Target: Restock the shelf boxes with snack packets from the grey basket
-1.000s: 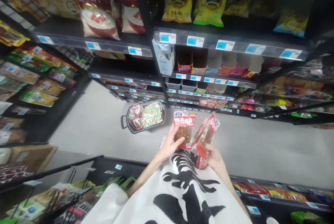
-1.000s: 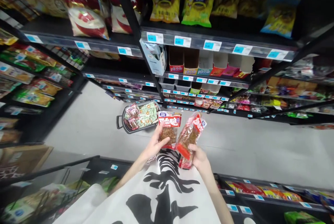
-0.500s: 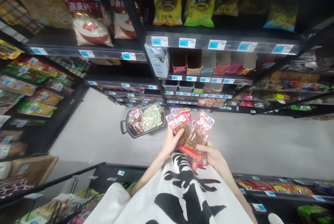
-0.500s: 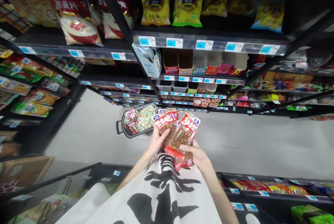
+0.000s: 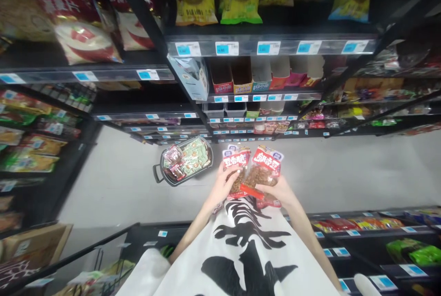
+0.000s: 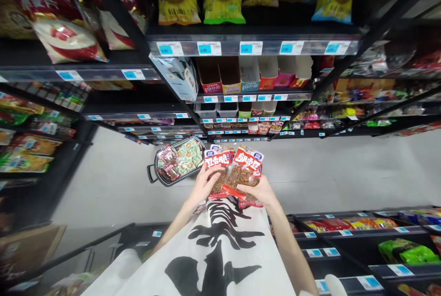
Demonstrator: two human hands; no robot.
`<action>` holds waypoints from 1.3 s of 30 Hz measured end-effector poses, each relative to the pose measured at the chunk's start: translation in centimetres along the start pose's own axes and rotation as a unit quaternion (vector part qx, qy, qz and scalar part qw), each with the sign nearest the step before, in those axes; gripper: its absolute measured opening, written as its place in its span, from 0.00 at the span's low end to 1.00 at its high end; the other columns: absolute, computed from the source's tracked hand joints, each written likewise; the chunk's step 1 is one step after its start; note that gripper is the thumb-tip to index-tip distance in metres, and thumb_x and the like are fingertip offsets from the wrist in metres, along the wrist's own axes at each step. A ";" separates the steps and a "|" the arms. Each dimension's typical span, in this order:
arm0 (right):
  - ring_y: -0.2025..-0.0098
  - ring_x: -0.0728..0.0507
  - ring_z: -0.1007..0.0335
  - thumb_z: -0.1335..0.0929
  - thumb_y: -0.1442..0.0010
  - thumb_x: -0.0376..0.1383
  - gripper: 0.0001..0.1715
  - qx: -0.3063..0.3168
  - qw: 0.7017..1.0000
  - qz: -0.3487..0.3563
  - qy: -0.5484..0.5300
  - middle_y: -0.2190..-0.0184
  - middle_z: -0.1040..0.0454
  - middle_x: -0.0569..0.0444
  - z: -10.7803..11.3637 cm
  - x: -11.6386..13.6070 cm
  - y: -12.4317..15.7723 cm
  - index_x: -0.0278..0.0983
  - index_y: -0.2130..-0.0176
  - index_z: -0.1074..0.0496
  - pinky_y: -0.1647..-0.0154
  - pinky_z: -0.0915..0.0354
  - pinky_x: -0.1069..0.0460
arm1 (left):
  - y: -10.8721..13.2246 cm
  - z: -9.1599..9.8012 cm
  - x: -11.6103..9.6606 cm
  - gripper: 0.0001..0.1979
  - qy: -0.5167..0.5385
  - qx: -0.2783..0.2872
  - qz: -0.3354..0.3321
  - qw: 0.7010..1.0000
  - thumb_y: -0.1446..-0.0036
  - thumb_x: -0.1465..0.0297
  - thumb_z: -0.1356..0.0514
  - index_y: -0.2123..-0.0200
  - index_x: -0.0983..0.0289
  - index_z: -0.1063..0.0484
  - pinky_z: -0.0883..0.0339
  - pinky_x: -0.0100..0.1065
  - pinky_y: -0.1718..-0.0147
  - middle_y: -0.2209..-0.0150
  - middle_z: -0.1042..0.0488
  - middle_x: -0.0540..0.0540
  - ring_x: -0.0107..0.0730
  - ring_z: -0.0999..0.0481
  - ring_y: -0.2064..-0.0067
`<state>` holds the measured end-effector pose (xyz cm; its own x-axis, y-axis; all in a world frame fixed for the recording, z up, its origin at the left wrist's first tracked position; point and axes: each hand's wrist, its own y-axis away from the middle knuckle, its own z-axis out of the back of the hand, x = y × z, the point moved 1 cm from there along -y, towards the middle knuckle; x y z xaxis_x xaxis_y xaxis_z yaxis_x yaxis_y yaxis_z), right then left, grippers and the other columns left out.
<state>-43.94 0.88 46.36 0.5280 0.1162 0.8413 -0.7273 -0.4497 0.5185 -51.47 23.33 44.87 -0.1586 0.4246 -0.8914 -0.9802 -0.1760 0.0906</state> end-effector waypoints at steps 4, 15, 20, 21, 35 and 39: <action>0.57 0.31 0.18 0.19 0.53 0.46 0.28 -0.104 0.989 0.025 0.107 0.59 0.16 0.43 0.0 0.1 0.4 0.34 0.57 0.19 0.52 0.22 0.39 | 0.6 -1.3 -0.7 0.15 -0.050 -0.046 -0.037 0.997 0.29 0.65 0.45 0.55 0.59 0.18 0.30 0.43 0.42 0.46 0.31 0.60 0.41 0.27 0.45; 0.54 0.29 0.21 0.20 0.54 0.45 0.40 -0.108 0.935 0.072 0.331 0.56 0.18 0.46 -4.4 1.8 0.8 0.44 0.44 0.29 0.54 0.31 0.42 | 0.4 -1.4 -1.0 0.23 -0.090 0.018 -0.040 0.995 0.39 0.52 0.38 0.47 0.59 0.24 0.27 0.49 0.48 0.37 0.42 0.62 0.51 0.25 0.47; 0.52 0.28 0.23 0.16 0.64 0.41 0.52 -0.050 0.953 0.067 0.290 0.54 0.19 0.48 -3.9 1.3 0.7 0.47 0.41 0.30 0.51 0.32 0.40 | 0.8 -1.4 -0.8 0.24 -0.049 0.020 -0.017 0.998 0.43 0.54 0.36 0.47 0.61 0.25 0.32 0.49 0.41 0.38 0.38 0.63 0.54 0.29 0.41; 0.51 0.28 0.24 0.16 0.64 0.41 0.53 -0.040 0.958 0.071 0.276 0.53 0.19 0.48 -3.7 1.1 0.6 0.46 0.41 0.30 0.49 0.32 0.39 | 1.0 -1.3 -0.7 0.21 -0.041 0.020 -0.001 0.999 0.41 0.56 0.38 0.49 0.61 0.24 0.34 0.49 0.40 0.40 0.35 0.63 0.54 0.29 0.41; 0.52 0.35 0.20 0.18 0.59 0.35 0.31 0.040 0.982 -0.076 -0.170 0.54 0.17 0.50 0.1 -2.6 0.1 0.41 0.54 0.23 0.48 0.26 0.41 | 0.8 -0.8 3.7 0.34 0.241 0.022 0.130 0.961 0.54 0.68 0.40 0.40 0.64 0.32 0.37 0.48 0.38 0.42 0.26 0.59 0.51 0.30 0.39; 0.54 0.35 0.19 0.16 0.60 0.37 0.32 -0.043 0.987 -0.020 -0.156 0.55 0.17 0.51 0.6 -1.8 -0.5 0.41 0.55 0.24 0.47 0.26 0.41 | 0.1 -0.5 4.2 0.39 0.268 0.073 0.101 0.955 0.58 0.69 0.37 0.38 0.60 0.31 0.40 0.48 0.34 0.37 0.29 0.57 0.53 0.33 0.35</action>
<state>-44.24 0.33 44.46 0.6560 -0.1533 0.7391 -0.7314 -0.3711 0.5722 -52.19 24.63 40.93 -0.3009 -0.1269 -0.9452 -0.9483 -0.0648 0.3106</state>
